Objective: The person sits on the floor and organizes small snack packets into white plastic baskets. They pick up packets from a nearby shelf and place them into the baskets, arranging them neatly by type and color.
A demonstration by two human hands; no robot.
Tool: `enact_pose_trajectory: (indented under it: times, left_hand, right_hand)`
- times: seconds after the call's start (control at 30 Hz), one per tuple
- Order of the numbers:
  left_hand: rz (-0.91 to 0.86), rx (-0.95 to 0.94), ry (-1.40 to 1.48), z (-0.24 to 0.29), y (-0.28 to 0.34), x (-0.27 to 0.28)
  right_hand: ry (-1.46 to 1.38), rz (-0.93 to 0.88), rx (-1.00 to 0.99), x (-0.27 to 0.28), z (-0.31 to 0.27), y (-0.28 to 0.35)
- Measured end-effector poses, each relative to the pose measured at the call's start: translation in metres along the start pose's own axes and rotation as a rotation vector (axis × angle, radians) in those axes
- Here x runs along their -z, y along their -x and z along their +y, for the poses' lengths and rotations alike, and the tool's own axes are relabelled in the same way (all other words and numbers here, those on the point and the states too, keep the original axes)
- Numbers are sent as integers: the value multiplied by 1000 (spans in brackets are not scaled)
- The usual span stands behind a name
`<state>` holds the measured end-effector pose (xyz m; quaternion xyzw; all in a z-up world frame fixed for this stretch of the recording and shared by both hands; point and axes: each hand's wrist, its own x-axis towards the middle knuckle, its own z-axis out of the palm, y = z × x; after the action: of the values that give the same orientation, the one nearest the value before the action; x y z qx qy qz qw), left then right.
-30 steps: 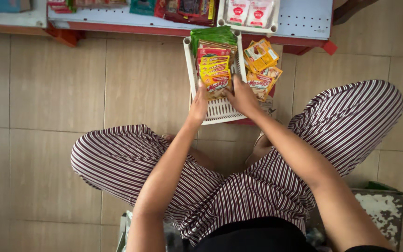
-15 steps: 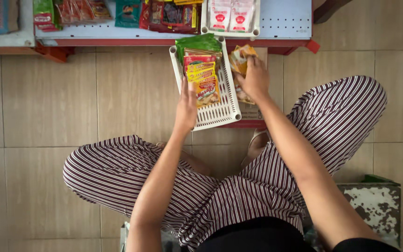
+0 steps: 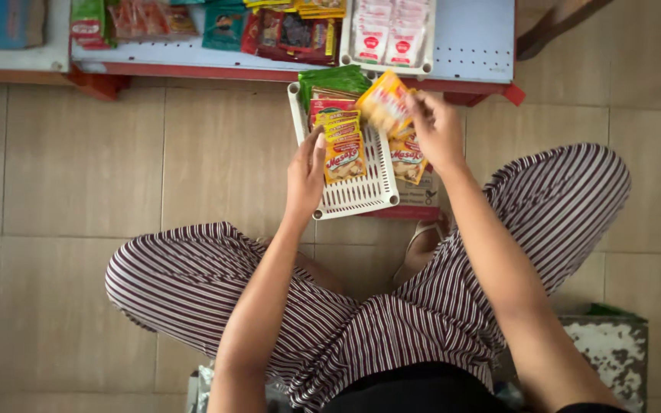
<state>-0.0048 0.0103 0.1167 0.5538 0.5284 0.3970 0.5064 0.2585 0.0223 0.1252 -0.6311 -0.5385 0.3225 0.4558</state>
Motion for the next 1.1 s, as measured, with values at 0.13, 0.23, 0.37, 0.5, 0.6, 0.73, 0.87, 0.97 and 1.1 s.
enact_pose_trajectory:
  times: [0.13,0.23,0.37,0.5,0.6,0.73,0.87,0.97,1.1]
  left_hand:
    - [-161,53,424,-6,-8,1]
    - [-225,69,317,-1,-5,7]
    - [-174,131,438,5,-1,9]
    - [-89,147,189,-25,4,9]
    - [14,196,117,-78,3,0]
    - [-16,100,224,-150,-1,-19]
    - [-155,-41,202,-167,6,-34]
    - [-147,120,-68,-148,12,-32]
    - [-242,87,157,-121,12,-33]
  right_hand:
    - [-253,-236,-183,-16,-22,21]
    - [-285,-267,-301,-27,-38,28]
    - [-486,-345,-324,-34,-47,32]
    - [-236,-388,-241,-38,-35,40]
    - [133,-416,-131,-34,-14,36]
    - [259,-523,-210,-49,16,34]
    - [270,-494,-303,-70,37,44]
    - [327,-429,-79,-79,48,52]
    - [334,-322,129,-86,57,62]
